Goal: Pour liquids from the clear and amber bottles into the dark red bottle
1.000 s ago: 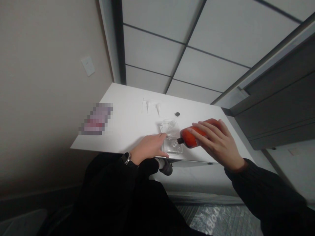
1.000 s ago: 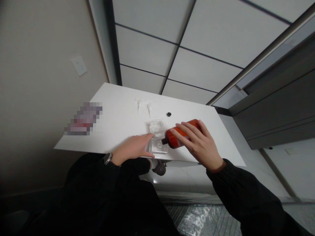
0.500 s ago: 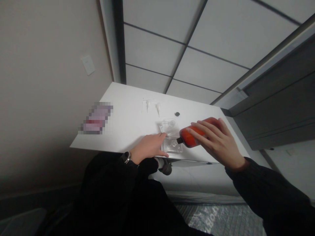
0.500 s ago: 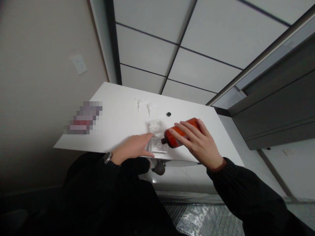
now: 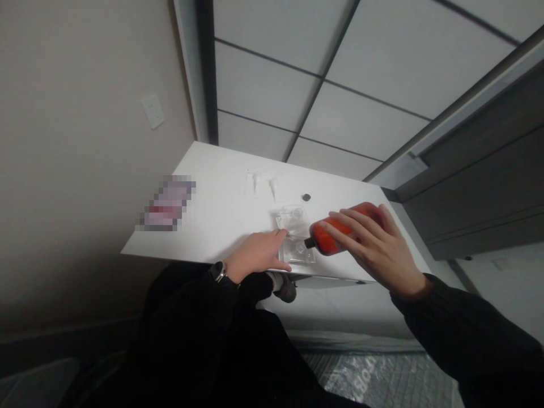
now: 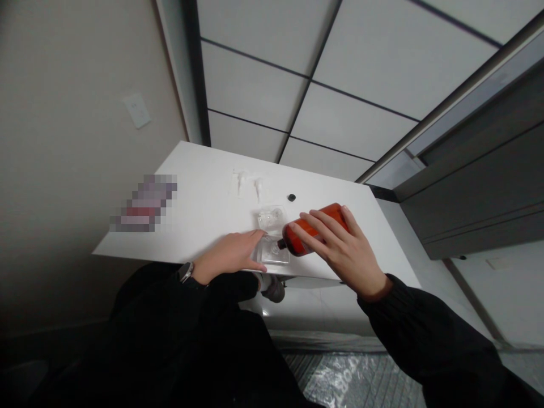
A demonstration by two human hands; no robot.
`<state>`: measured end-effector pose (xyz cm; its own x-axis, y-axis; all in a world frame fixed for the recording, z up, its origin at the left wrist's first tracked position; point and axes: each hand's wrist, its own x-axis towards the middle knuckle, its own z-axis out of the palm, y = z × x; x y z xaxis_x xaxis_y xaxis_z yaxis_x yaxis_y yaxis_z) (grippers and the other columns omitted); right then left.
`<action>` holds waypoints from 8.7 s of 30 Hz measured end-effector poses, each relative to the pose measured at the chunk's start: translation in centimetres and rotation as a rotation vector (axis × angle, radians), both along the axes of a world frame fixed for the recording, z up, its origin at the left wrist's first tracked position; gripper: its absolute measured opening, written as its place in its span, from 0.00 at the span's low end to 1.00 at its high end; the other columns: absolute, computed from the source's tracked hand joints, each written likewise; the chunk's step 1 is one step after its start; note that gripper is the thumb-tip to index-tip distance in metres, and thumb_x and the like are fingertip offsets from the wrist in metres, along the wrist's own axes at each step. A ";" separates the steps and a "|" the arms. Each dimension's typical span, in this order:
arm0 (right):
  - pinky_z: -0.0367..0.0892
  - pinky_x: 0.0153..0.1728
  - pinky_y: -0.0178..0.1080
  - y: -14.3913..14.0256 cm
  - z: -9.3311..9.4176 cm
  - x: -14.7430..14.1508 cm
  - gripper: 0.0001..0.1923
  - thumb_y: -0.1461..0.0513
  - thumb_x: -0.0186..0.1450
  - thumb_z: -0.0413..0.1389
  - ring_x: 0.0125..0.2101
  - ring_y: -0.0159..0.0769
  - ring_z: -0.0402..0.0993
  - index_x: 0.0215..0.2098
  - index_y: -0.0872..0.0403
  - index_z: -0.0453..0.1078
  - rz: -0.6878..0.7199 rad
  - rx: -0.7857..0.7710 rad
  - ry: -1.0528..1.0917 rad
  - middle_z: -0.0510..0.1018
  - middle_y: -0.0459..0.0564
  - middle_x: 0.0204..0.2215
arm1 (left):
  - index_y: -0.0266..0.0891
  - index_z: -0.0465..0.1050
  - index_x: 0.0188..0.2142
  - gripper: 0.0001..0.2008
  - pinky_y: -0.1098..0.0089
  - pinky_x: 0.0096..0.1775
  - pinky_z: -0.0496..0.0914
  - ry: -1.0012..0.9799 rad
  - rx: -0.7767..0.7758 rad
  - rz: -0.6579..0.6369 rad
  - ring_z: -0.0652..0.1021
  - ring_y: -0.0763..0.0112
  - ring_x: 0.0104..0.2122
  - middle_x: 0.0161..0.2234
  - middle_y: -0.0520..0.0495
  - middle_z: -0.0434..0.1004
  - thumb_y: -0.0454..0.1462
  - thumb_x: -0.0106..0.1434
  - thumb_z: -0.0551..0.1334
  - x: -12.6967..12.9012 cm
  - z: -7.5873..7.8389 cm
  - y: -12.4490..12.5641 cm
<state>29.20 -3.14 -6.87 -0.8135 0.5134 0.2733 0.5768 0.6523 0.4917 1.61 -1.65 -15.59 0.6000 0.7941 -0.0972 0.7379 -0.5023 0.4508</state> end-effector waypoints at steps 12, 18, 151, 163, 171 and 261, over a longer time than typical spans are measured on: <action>0.55 0.69 0.64 0.0 -0.5 -0.1 0.37 0.75 0.70 0.55 0.60 0.50 0.76 0.73 0.48 0.58 -0.012 0.028 0.030 0.79 0.57 0.62 | 0.39 0.66 0.59 0.33 0.60 0.44 0.73 0.016 0.001 0.003 0.83 0.46 0.50 0.55 0.35 0.81 0.55 0.64 0.71 0.0 0.3 -0.1; 0.50 0.70 0.68 0.2 -2.6 0.1 0.33 0.70 0.70 0.56 0.58 0.52 0.76 0.71 0.49 0.60 -0.065 -0.058 0.182 0.80 0.58 0.60 | 0.39 0.65 0.61 0.35 0.59 0.44 0.73 0.017 -0.013 0.006 0.82 0.45 0.51 0.58 0.35 0.80 0.54 0.64 0.71 -0.1 0.3 0.0; 0.72 0.59 0.55 8.7 -15.6 -2.5 0.41 0.54 0.63 0.67 0.56 0.50 0.77 0.67 0.48 0.54 -0.046 -0.825 1.427 0.75 0.60 0.58 | 0.41 0.44 0.77 0.47 0.58 0.57 0.74 -0.385 -0.090 0.471 0.76 0.56 0.58 0.74 0.33 0.58 0.37 0.66 0.66 -4.9 -1.3 5.3; 0.66 0.63 0.64 13.4 -17.3 2.4 0.26 0.47 0.75 0.49 0.61 0.53 0.73 0.65 0.49 0.65 -0.212 -0.621 1.528 0.76 0.63 0.59 | 0.43 0.47 0.76 0.52 0.43 0.69 0.59 -0.417 0.117 0.430 0.65 0.44 0.70 0.74 0.32 0.56 0.42 0.60 0.74 -4.8 -2.0 6.1; 0.64 0.67 0.61 18.4 -16.0 0.9 0.27 0.50 0.64 0.65 0.62 0.55 0.74 0.60 0.47 0.77 0.013 -0.788 1.217 0.79 0.56 0.62 | 0.47 0.64 0.69 0.43 0.50 0.70 0.62 -0.302 0.107 0.096 0.70 0.51 0.68 0.69 0.41 0.69 0.47 0.58 0.77 -3.0 1.7 8.8; 0.75 0.42 0.47 13.1 -9.3 -3.1 0.18 0.46 0.72 0.58 0.37 0.41 0.79 0.34 0.47 0.79 0.269 -0.863 1.742 0.80 0.51 0.39 | 0.45 0.65 0.65 0.29 0.44 0.69 0.59 -0.740 0.168 0.620 0.71 0.52 0.65 0.62 0.39 0.73 0.58 0.77 0.47 -4.2 -2.3 7.9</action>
